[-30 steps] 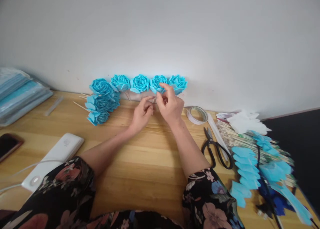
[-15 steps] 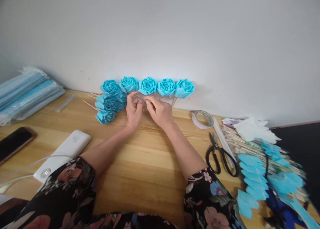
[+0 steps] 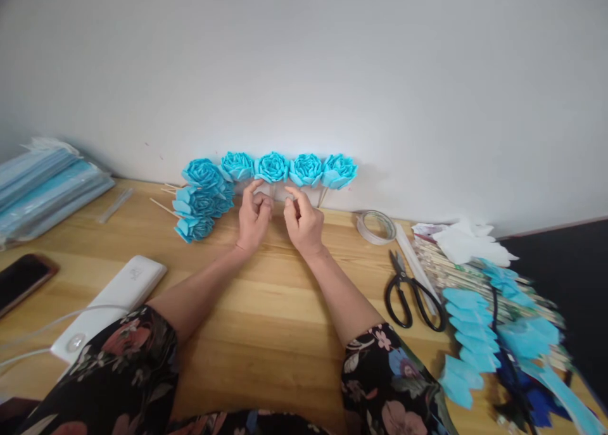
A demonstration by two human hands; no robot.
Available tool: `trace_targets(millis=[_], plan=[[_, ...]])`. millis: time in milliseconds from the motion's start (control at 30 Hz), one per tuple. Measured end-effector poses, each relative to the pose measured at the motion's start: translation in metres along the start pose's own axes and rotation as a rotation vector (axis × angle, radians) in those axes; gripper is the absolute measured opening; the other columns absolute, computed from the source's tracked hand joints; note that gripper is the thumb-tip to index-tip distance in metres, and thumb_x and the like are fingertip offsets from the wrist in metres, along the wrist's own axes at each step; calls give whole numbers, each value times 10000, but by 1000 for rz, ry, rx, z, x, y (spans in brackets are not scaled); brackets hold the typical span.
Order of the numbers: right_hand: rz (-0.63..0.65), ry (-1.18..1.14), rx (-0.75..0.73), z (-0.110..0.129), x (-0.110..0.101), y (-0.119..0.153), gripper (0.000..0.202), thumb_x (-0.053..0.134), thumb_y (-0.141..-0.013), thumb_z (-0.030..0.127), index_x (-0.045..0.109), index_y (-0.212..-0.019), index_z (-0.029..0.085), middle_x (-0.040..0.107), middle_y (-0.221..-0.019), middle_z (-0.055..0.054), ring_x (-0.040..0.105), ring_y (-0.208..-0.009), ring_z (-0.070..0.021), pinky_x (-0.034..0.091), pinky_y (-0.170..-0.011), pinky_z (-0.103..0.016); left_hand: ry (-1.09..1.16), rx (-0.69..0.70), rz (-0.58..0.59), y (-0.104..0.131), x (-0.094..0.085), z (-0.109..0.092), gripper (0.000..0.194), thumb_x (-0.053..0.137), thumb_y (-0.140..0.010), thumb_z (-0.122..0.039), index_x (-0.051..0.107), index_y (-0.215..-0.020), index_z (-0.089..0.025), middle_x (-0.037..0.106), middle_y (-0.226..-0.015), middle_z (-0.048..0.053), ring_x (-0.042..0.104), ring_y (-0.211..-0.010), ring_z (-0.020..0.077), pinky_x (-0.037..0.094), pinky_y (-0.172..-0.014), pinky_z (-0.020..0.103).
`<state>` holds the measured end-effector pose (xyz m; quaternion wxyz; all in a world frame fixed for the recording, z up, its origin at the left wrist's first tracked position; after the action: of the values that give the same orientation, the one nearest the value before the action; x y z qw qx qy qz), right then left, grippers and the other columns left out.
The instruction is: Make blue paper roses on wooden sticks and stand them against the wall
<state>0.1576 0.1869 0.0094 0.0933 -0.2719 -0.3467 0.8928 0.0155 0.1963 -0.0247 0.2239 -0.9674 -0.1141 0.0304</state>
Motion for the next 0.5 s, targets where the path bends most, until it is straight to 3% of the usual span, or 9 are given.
trace_targets(millis=[200,367,500], plan=[[29,38,16,-4,8,2,464,415,-1011,342,596,-1386,139,654,-623,4,553,-510,-133,465,-608,-259,-24,-13,8,1,0,0,396,475,-949,-218,453,-1345,-205,522,-710,-43,510,-639,132,432,-702,260],[87,112,-61,-1,19,-1,490,442,-992,342,598,-1408,136,649,-601,4,503,-464,-125,409,-549,-252,-54,-11,0,0,-1,-3,412,487,-932,-222,468,-1342,-187,537,-704,-52,518,-639,120,431,-697,241],[55,53,-23,-5,15,-1,456,427,-1004,354,615,-1373,163,699,-678,-20,579,-535,-139,466,-612,-263,-32,-14,16,0,1,2,442,488,-929,-221,450,-1368,-186,499,-685,-61,494,-630,122,427,-695,246]])
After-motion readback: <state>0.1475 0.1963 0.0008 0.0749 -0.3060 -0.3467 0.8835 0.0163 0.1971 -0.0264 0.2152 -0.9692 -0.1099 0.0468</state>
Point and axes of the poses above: each hand's wrist, its own y-axis away from the middle knuckle, its own x-axis out of the palm, z = x × y, the point moved 7 cm from there along -y, towards the middle knuckle
